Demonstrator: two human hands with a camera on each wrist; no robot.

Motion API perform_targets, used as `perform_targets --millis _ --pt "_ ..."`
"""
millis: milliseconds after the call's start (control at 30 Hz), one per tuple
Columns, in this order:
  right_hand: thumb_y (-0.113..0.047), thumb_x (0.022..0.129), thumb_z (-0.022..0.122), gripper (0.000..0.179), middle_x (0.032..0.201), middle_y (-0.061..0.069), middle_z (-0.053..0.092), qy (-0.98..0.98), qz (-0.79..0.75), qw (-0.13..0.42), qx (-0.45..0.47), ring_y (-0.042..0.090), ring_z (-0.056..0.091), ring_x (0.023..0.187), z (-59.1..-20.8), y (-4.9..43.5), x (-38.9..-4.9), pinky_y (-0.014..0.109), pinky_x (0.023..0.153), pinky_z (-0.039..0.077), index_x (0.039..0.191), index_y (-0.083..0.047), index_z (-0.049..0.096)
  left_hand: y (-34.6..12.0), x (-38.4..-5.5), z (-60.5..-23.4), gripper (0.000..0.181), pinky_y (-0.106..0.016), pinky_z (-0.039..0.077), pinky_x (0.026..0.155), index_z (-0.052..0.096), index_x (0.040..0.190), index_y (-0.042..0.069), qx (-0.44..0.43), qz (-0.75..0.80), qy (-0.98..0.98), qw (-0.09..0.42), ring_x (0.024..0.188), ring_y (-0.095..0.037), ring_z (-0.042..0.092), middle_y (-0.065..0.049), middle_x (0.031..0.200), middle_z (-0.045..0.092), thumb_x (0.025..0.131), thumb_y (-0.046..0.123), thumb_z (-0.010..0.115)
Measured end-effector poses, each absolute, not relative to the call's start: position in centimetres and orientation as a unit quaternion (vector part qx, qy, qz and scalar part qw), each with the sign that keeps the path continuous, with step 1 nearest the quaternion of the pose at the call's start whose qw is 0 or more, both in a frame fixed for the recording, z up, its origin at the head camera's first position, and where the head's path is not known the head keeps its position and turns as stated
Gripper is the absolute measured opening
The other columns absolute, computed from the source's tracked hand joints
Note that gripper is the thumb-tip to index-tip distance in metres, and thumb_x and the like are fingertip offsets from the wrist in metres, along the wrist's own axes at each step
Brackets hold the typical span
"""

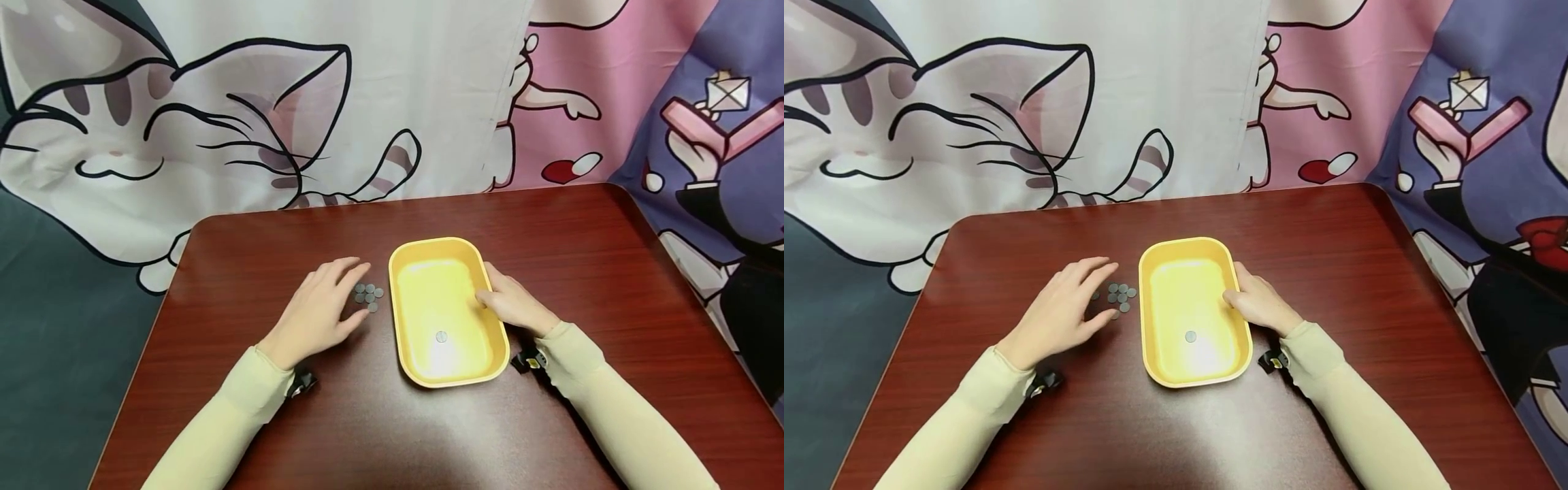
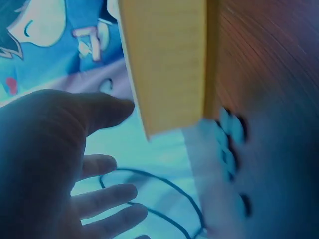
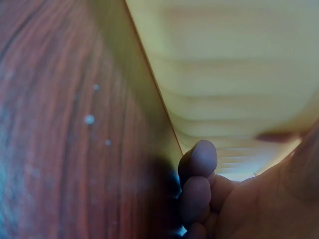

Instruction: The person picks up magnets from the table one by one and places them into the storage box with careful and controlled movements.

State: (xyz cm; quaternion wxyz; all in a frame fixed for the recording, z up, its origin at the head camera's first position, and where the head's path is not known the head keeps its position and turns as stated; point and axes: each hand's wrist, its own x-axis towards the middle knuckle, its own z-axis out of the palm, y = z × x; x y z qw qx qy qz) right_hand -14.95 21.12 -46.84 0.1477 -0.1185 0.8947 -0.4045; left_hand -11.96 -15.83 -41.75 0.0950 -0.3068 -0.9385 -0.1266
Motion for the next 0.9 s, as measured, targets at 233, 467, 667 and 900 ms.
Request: perform_targets --millis 233,467,667,900 --pt "-0.007 0.091 0.051 0.043 0.098 0.016 0.066 0.894 -0.406 0.15 -0.117 0.019 0.067 0.077 -46.9 21.3 -14.9 0.03 0.067 0.058 0.133 0.0 0.046 -17.7 -12.7 -43.6 0.082 -0.057 0.046 0.107 0.042 0.158 0.015 -0.281 -0.111 -0.952 0.044 0.139 -0.037 0.051 -0.013 0.159 0.045 0.09 0.045 0.076" --pt "-0.006 0.091 0.051 0.043 0.093 0.015 0.065 0.889 -0.413 0.154 -0.121 0.018 0.066 0.075 -46.9 21.1 -15.0 0.03 0.066 0.058 0.133 0.001 0.046 -18.6 -13.7 -45.1 0.071 -0.051 0.047 0.109 0.05 0.152 0.011 -0.274 -0.109 -0.955 0.025 0.129 -0.034 0.056 -0.01 0.144 0.055 0.091 0.037 0.076" --pt "-0.006 0.091 0.051 0.043 0.092 0.014 0.065 0.889 -0.413 0.158 -0.122 0.017 0.066 0.076 -46.8 21.2 -15.0 0.03 0.066 0.058 0.134 0.001 0.046 -18.7 -14.3 -45.6 0.064 -0.049 0.049 0.108 0.054 0.148 0.01 -0.271 -0.106 -0.957 0.012 0.128 -0.032 0.057 -0.009 0.141 0.057 0.093 0.033 0.075" --pt "-0.007 0.092 0.051 0.045 0.097 0.015 0.065 0.891 -0.409 0.156 -0.12 0.018 0.066 0.079 -46.7 21.2 -15.0 0.03 0.069 0.057 0.136 0.001 0.045 -18.5 -14.7 -45.7 0.051 -0.045 0.053 0.101 0.061 0.139 0.008 -0.28 -0.098 -0.955 0.024 0.119 -0.031 0.059 -0.009 0.134 0.06 0.093 0.026 0.075"
